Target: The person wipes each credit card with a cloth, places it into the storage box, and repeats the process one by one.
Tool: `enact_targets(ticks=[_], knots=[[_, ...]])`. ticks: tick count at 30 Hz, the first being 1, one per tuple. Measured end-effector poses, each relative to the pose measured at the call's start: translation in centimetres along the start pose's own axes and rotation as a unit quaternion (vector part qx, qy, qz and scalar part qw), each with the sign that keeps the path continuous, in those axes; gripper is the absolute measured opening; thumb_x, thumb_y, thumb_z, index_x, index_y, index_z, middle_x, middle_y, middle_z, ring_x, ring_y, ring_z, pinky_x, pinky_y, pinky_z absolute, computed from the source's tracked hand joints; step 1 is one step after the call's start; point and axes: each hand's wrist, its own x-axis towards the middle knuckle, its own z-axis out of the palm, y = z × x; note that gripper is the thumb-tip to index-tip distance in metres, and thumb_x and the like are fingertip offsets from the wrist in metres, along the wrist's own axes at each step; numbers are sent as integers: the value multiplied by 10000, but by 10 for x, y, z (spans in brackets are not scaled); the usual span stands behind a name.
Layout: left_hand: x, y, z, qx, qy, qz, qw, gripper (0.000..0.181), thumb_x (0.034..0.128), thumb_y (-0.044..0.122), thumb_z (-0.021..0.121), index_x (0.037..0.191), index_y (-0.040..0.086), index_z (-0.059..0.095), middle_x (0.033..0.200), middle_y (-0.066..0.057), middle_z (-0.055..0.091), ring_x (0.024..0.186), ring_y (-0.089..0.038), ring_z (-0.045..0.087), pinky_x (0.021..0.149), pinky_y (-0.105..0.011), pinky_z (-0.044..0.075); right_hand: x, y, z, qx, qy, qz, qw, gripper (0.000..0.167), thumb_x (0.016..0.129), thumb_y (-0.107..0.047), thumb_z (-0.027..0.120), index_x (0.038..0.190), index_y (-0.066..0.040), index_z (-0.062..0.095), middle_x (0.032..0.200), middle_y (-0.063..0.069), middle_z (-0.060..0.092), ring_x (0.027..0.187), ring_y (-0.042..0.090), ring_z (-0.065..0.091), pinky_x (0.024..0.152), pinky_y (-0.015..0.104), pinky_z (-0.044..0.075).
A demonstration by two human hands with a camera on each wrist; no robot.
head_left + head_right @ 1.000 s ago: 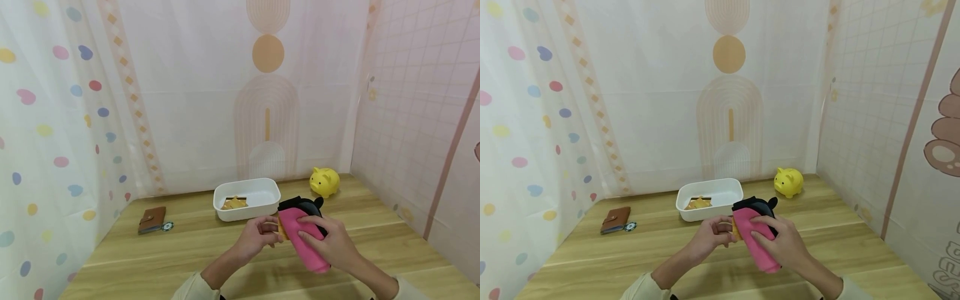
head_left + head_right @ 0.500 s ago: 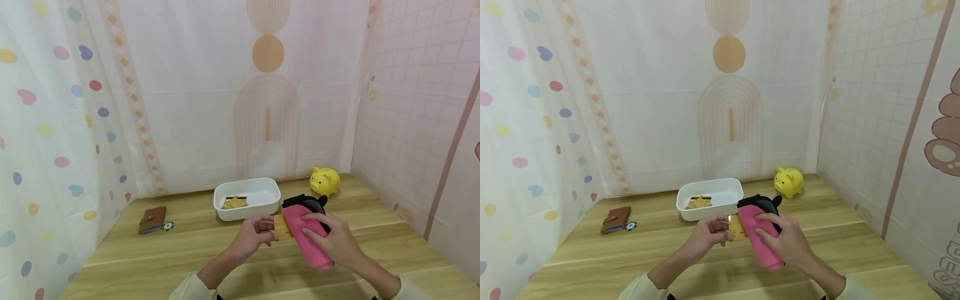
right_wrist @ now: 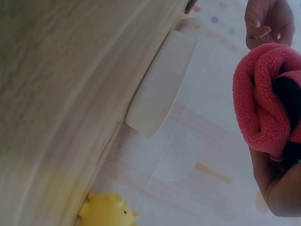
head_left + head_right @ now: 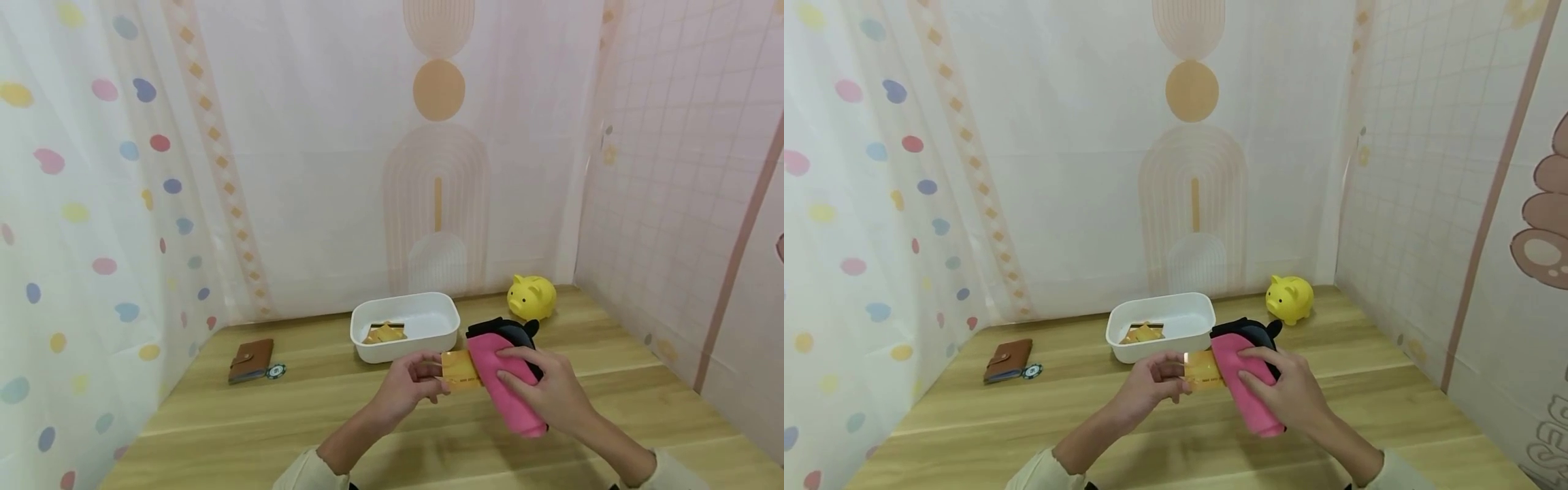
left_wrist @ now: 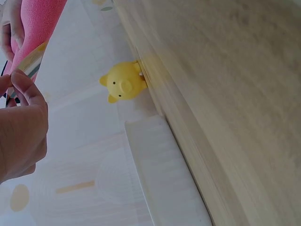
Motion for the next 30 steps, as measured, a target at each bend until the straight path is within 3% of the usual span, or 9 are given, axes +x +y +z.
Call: enact_targets(ticks=[4,10,17,25,30], knots=[[-1,2,-1,-74,-56,91,9999,340,866,-48,687,1176,-118,566,993,-107,701,794,-119,659,638,-221,511,0,3,1,-36,61,-32,10000,302,759,-21,839,1018,-145,744,1002,4,742,753,50,587,618,226,483],[-1,1,-4,-137,-97,171,9997,342,857,-59,678,1175,-120,566,995,-98,703,790,-111,662,634,-213,508,0,6,0,-28,109,-31,9999,302,762,-28,840,1024,-141,744,1013,13,740,682,42,528,585,220,463],[-2,0,-8,-120,-3,162,9998,339,856,-46,689,1169,-101,573,1003,-87,703,800,-119,664,646,-218,512,0,8,-2,-26,88,115,9999,290,776,-45,835,1034,-142,744,1026,33,740,605,28,471,528,223,442],[-1,-1,-8,-213,90,141,9996,345,853,-66,685,1170,-115,560,990,-88,702,792,-114,663,637,-215,513,-1,8,-3,-65,119,84,9999,293,768,-30,837,1028,-135,748,1028,20,741,692,40,540,582,220,453],[-2,-1,-9,-245,179,191,9994,378,860,-71,687,1198,-92,521,1019,-145,709,779,-113,669,626,-221,514,-1,9,-4,-33,125,141,9998,291,771,-30,834,1028,-137,748,1027,25,740,662,42,513,549,223,443]])
